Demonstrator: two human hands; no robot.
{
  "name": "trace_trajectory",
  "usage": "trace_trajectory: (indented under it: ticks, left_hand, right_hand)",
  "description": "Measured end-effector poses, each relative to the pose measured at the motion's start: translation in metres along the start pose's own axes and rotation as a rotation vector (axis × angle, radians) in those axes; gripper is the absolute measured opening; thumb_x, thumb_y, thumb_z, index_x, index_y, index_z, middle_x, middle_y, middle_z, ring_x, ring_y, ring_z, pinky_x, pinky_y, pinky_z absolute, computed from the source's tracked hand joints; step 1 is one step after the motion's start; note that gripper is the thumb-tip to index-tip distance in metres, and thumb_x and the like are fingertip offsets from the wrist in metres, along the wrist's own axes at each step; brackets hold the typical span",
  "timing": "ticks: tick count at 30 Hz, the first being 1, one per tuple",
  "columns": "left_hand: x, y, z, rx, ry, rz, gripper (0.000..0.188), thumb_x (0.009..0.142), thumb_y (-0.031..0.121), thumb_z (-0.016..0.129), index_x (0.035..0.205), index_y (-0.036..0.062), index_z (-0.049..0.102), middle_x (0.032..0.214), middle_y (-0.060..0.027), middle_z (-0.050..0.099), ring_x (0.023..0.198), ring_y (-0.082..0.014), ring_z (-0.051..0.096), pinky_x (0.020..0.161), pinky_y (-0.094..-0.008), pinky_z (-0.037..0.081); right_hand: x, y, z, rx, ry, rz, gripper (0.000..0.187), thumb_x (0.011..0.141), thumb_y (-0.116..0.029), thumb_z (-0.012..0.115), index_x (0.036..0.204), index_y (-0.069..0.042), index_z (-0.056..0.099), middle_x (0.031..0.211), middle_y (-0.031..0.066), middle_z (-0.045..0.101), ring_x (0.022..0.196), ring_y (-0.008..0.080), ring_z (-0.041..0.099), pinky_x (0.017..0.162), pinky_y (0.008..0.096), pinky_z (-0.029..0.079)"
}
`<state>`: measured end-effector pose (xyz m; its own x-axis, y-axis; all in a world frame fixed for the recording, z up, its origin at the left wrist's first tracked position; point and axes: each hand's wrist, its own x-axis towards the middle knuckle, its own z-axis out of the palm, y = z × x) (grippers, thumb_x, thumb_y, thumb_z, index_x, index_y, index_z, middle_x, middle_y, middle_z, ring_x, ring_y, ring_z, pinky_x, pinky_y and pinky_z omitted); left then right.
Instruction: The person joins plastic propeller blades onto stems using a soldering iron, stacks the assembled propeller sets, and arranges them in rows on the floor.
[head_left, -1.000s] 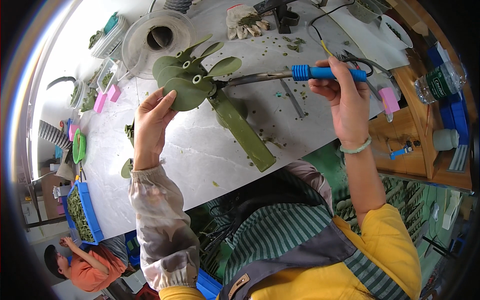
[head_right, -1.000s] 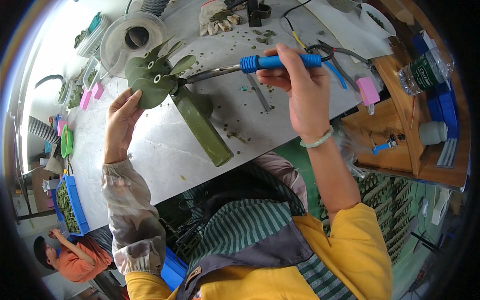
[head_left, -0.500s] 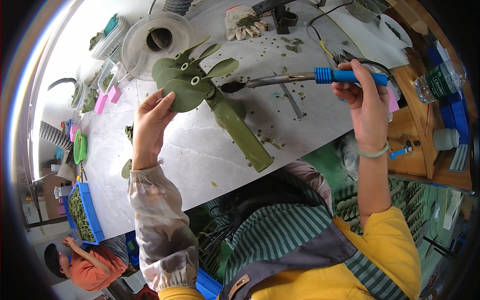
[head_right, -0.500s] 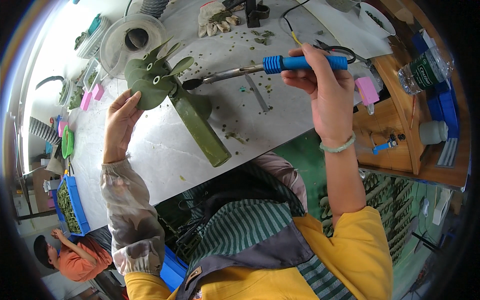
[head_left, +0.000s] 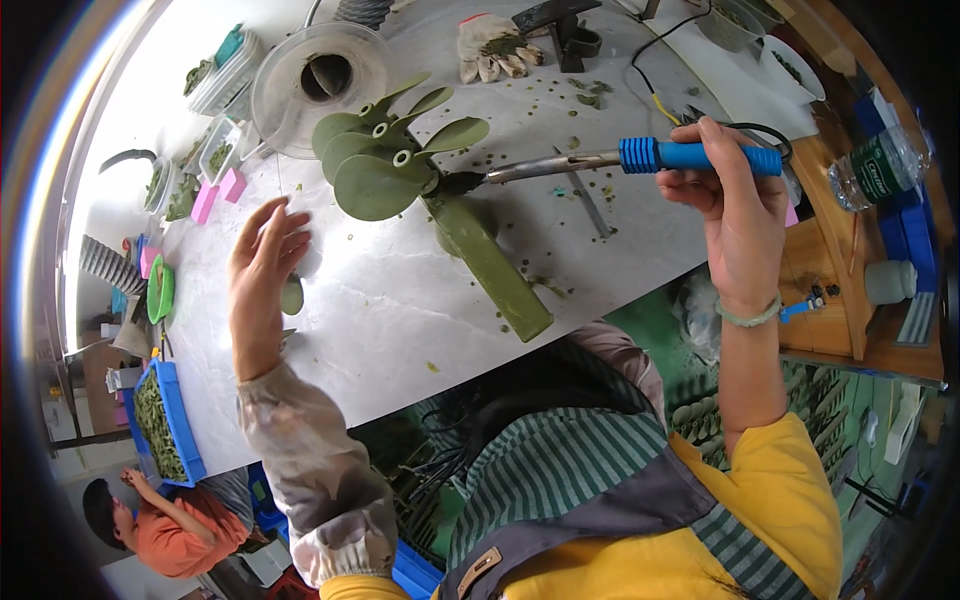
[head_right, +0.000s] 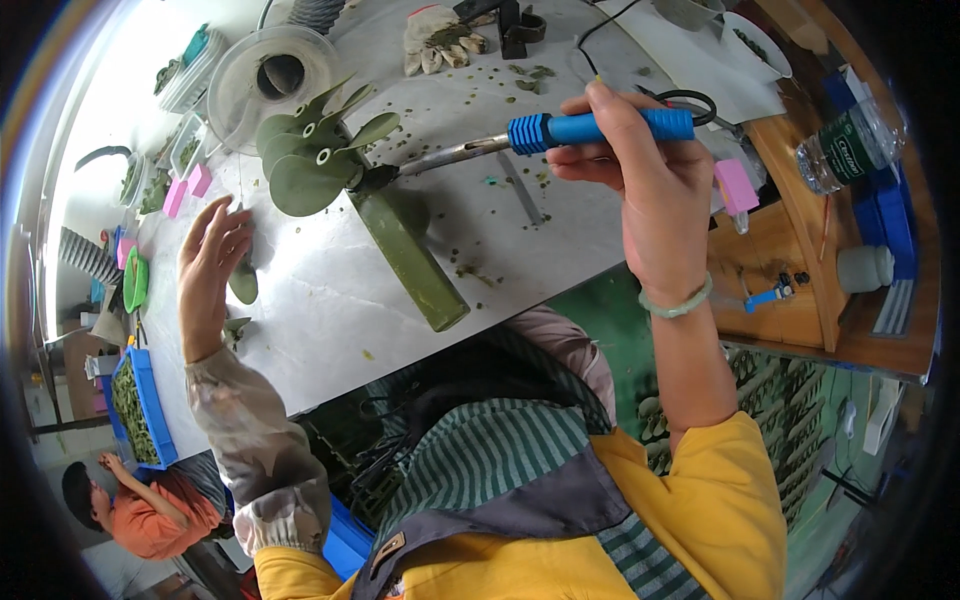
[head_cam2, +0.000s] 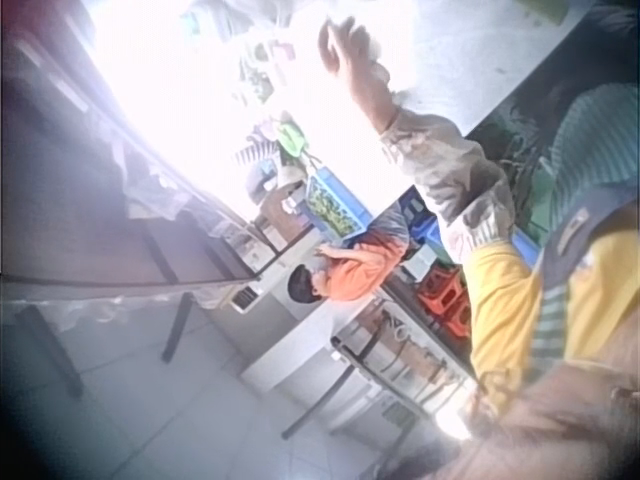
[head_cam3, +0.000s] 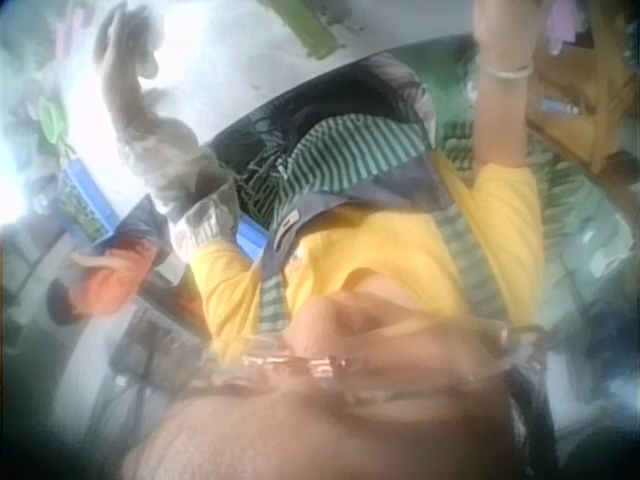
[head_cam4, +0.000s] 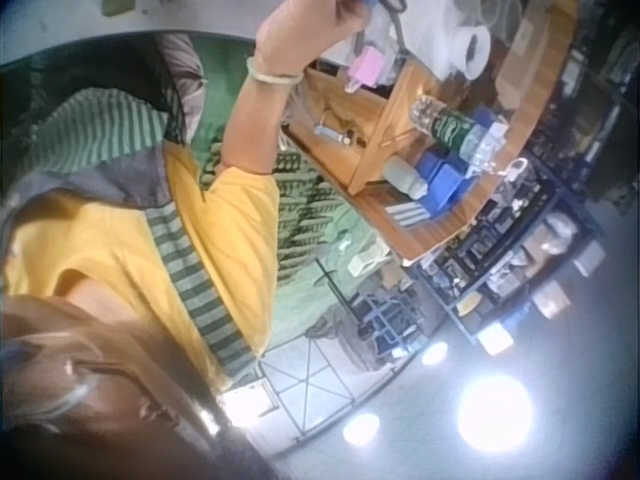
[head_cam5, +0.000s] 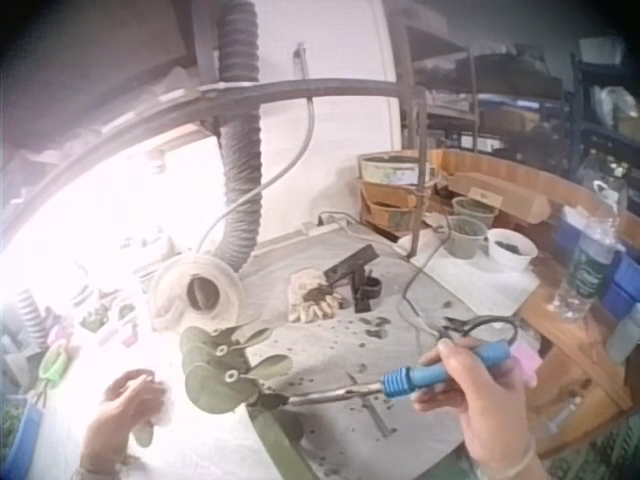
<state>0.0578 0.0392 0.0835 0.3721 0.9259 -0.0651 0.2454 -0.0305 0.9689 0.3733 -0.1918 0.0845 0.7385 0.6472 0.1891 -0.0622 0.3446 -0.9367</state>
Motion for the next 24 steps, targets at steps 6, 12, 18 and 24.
trace_trajectory:
  ticks: [6, 12, 18, 24]
  left_hand:
    - [-0.038, -0.037, -0.102, -0.069, 0.175, 0.008, 0.037, 0.094, 0.023, 0.055, 0.127, 0.0057, 0.050, 0.112, -0.0090, 0.060, 0.104, -0.0154, 0.056, 0.095, -0.0304, 0.042]
    - [-0.052, -0.109, -0.180, 0.140, 0.428, -0.181, 0.052, 0.087, 0.032, 0.065, 0.131, 0.0146, 0.045, 0.126, -0.0114, 0.050, 0.113, -0.0179, 0.047, 0.097, -0.0385, 0.036]
    - [-0.054, -0.133, -0.173, 0.033, 0.343, -0.337, 0.066, 0.085, 0.031, 0.067, 0.139, 0.0101, 0.035, 0.135, -0.0190, 0.043, 0.121, -0.0244, 0.046, 0.094, -0.0357, 0.043]
    - [-0.043, -0.176, -0.204, -0.358, 0.363, -0.324, 0.055, 0.084, 0.004, 0.066, 0.133, 0.0093, 0.041, 0.100, -0.0080, 0.062, 0.079, -0.0137, 0.060, 0.063, -0.0211, 0.047]
  right_hand:
    - [0.000, 0.004, 0.011, -0.031, -0.062, -0.083, 0.022, 0.090, -0.020, 0.061, 0.096, 0.001, 0.066, 0.088, 0.0114, 0.068, 0.070, 0.0181, 0.068, 0.065, 0.0293, 0.059]
    - [-0.002, -0.004, 0.008, -0.073, -0.036, -0.115, 0.025, 0.089, -0.020, 0.062, 0.097, 0.003, 0.066, 0.089, 0.0105, 0.068, 0.069, 0.0168, 0.068, 0.062, 0.0260, 0.058]
    - [-0.007, -0.010, 0.009, -0.120, -0.018, -0.118, 0.026, 0.089, -0.020, 0.062, 0.096, 0.004, 0.066, 0.088, 0.0114, 0.068, 0.068, 0.0167, 0.068, 0.062, 0.0265, 0.058]
    - [-0.008, -0.014, 0.018, -0.129, -0.026, -0.110, 0.025, 0.089, -0.020, 0.062, 0.096, 0.004, 0.066, 0.086, 0.0110, 0.067, 0.068, 0.0171, 0.068, 0.062, 0.0271, 0.059]
